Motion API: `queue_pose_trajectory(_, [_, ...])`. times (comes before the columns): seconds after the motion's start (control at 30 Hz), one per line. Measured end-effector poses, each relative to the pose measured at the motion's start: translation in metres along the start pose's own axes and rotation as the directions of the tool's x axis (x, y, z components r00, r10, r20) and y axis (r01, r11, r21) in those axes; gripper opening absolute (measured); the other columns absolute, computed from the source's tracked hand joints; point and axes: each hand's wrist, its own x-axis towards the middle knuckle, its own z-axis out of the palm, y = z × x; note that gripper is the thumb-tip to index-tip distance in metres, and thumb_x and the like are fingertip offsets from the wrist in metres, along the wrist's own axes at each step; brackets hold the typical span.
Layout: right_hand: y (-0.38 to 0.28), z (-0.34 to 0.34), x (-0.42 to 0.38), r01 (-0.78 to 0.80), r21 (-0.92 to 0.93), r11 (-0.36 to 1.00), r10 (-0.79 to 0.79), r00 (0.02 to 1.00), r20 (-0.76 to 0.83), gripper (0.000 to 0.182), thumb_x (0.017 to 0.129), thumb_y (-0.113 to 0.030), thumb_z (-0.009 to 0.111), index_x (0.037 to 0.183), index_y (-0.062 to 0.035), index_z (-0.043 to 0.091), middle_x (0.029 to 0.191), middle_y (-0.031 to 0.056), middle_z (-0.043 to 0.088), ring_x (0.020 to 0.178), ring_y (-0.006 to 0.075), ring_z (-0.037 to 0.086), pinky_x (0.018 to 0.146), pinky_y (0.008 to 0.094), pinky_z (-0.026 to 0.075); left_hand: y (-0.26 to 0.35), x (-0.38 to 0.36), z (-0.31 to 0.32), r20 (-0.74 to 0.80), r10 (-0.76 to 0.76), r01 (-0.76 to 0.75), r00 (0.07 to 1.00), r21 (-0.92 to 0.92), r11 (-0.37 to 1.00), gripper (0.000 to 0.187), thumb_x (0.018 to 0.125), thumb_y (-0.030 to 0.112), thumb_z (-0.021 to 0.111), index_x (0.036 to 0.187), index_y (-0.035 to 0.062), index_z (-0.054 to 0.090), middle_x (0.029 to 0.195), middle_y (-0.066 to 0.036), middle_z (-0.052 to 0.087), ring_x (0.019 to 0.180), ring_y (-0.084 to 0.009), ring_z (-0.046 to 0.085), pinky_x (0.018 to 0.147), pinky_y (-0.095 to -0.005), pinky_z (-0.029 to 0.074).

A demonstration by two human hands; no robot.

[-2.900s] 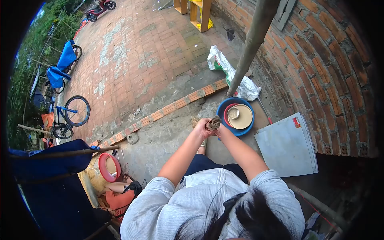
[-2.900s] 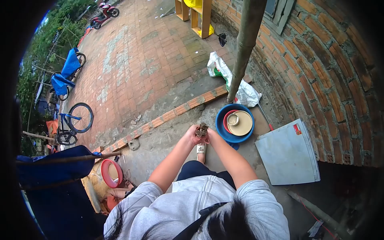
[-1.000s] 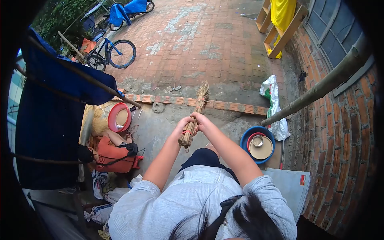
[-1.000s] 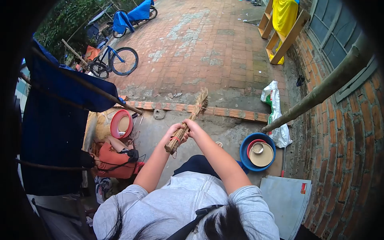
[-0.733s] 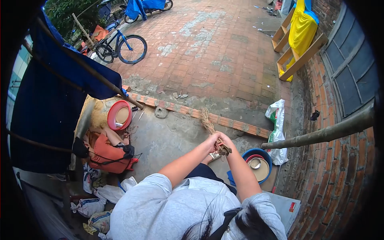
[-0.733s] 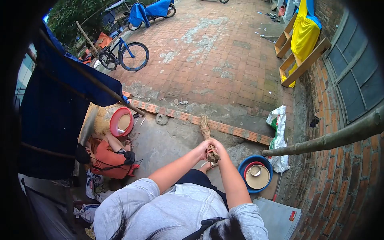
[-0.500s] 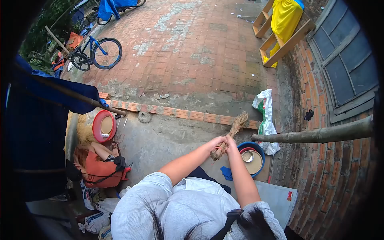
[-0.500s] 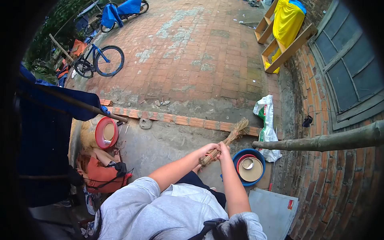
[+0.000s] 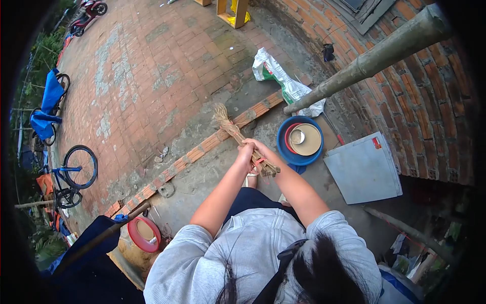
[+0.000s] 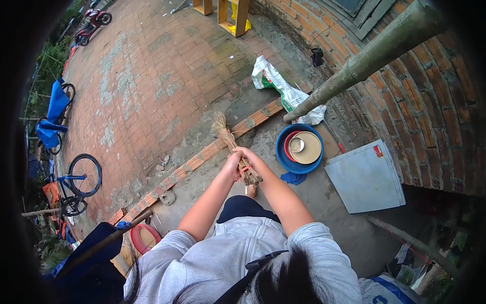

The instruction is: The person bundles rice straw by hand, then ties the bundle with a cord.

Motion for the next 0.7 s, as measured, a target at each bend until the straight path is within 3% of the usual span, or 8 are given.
queue_pose_trajectory(0.07, [0.007, -0.069, 0.030, -0.143, 0.145, 0.979, 0.132, 0.988, 0.085, 0.029, 0.071, -0.030, 0.051, 0.076, -0.0021, 0.057, 0.071, 0.0118, 0.058, 0.060, 0.0239, 0.057, 0.058, 0.0352, 0.048, -0.029, 0.027, 0.012, 0.211, -0.063, 0.037, 0.975, 0.123, 0.992, 0.014, 0.067, 0.009, 0.044, 0.074, -0.0036, 0.044, 0.057, -0.016, 0.050, 0.043, -0.0245, 0.051, 0.039, -0.0344, 0.045])
queue_pose_trajectory(0.1, [0.006, -0.082, 0.021, -0.140, 0.104, 0.985, 0.152, 0.982, -0.114, 0.030, 0.071, -0.033, 0.050, 0.076, -0.0039, 0.057, 0.070, 0.0120, 0.058, 0.061, 0.0245, 0.057, 0.057, 0.0362, 0.048, -0.034, 0.022, 0.019, 0.226, -0.088, 0.051, 0.970, 0.162, 0.985, 0.014, 0.067, 0.009, 0.044, 0.074, -0.0036, 0.044, 0.057, -0.016, 0.050, 0.043, -0.0245, 0.051, 0.039, -0.0344, 0.045])
queue_pose_trajectory(0.2, [0.003, -0.098, 0.002, -0.060, 0.077, 0.995, 0.078, 0.965, -0.252, 0.028, 0.070, -0.033, 0.051, 0.076, -0.0066, 0.056, 0.067, 0.0112, 0.058, 0.056, 0.0240, 0.057, 0.051, 0.0361, 0.048, -0.035, -0.012, 0.043, 0.321, -0.142, 0.051, 0.936, 0.273, 0.961, 0.015, 0.068, 0.011, 0.044, 0.073, -0.0026, 0.044, 0.058, -0.015, 0.051, 0.044, -0.0225, 0.051, 0.039, -0.0323, 0.044])
queue_pose_trajectory(0.33, [-0.003, -0.067, -0.009, 0.171, -0.001, 0.985, -0.149, 0.855, -0.497, 0.017, 0.068, -0.020, 0.053, 0.074, -0.0045, 0.048, 0.060, 0.0086, 0.051, 0.047, 0.0202, 0.052, 0.039, 0.0322, 0.042, 0.000, -0.019, 0.022, 0.570, -0.436, 0.359, 0.696, 0.250, 0.899, 0.016, 0.072, 0.014, 0.044, 0.080, -0.0001, 0.045, 0.062, -0.010, 0.050, 0.049, -0.0173, 0.051, 0.044, -0.0272, 0.044])
queue_pose_trajectory(0.4, [-0.006, -0.043, -0.014, 0.265, -0.104, 0.959, -0.279, 0.795, -0.538, 0.017, 0.069, -0.014, 0.050, 0.078, 0.0001, 0.046, 0.066, 0.0120, 0.052, 0.047, 0.0197, 0.052, 0.041, 0.0338, 0.044, 0.019, -0.039, 0.013, 0.685, -0.459, 0.574, 0.565, 0.073, 0.816, 0.017, 0.074, 0.011, 0.043, 0.083, -0.0031, 0.043, 0.069, -0.011, 0.048, 0.051, -0.0150, 0.048, 0.045, -0.0239, 0.043])
queue_pose_trajectory(0.6, [0.013, -0.016, -0.068, 0.110, 0.001, 0.994, -0.099, 0.900, -0.425, 0.016, 0.070, -0.019, 0.053, 0.074, -0.0037, 0.050, 0.060, 0.0056, 0.050, 0.043, 0.0144, 0.047, 0.034, 0.0247, 0.038, 0.004, -0.093, 0.006, 0.640, -0.434, 0.586, 0.634, -0.031, 0.810, 0.016, 0.071, 0.009, 0.043, 0.081, -0.0045, 0.042, 0.066, -0.013, 0.048, 0.051, -0.0155, 0.048, 0.045, -0.0238, 0.046])
queue_pose_trajectory(0.67, [0.042, -0.056, -0.061, 0.082, -0.068, 0.994, -0.102, 0.923, -0.371, 0.014, 0.073, -0.019, 0.046, 0.069, -0.0062, 0.050, 0.055, 0.0041, 0.051, 0.042, 0.0100, 0.048, 0.034, 0.0213, 0.040, -0.033, -0.095, 0.011, 0.576, -0.426, 0.535, 0.698, -0.024, 0.845, 0.017, 0.070, 0.010, 0.042, 0.079, -0.0043, 0.042, 0.064, -0.013, 0.048, 0.050, -0.0167, 0.049, 0.045, -0.0251, 0.046])
queue_pose_trajectory(0.7, [0.068, -0.096, -0.040, 0.153, 0.036, 0.988, -0.144, 0.970, -0.197, 0.016, 0.073, -0.020, 0.046, 0.065, -0.0078, 0.051, 0.055, 0.0026, 0.051, 0.042, 0.0096, 0.048, 0.036, 0.0211, 0.040, -0.058, -0.091, 0.016, 0.486, -0.446, 0.489, 0.752, 0.043, 0.871, 0.017, 0.070, 0.011, 0.041, 0.077, -0.0042, 0.042, 0.062, -0.011, 0.047, 0.048, -0.0182, 0.049, 0.045, -0.0264, 0.047])
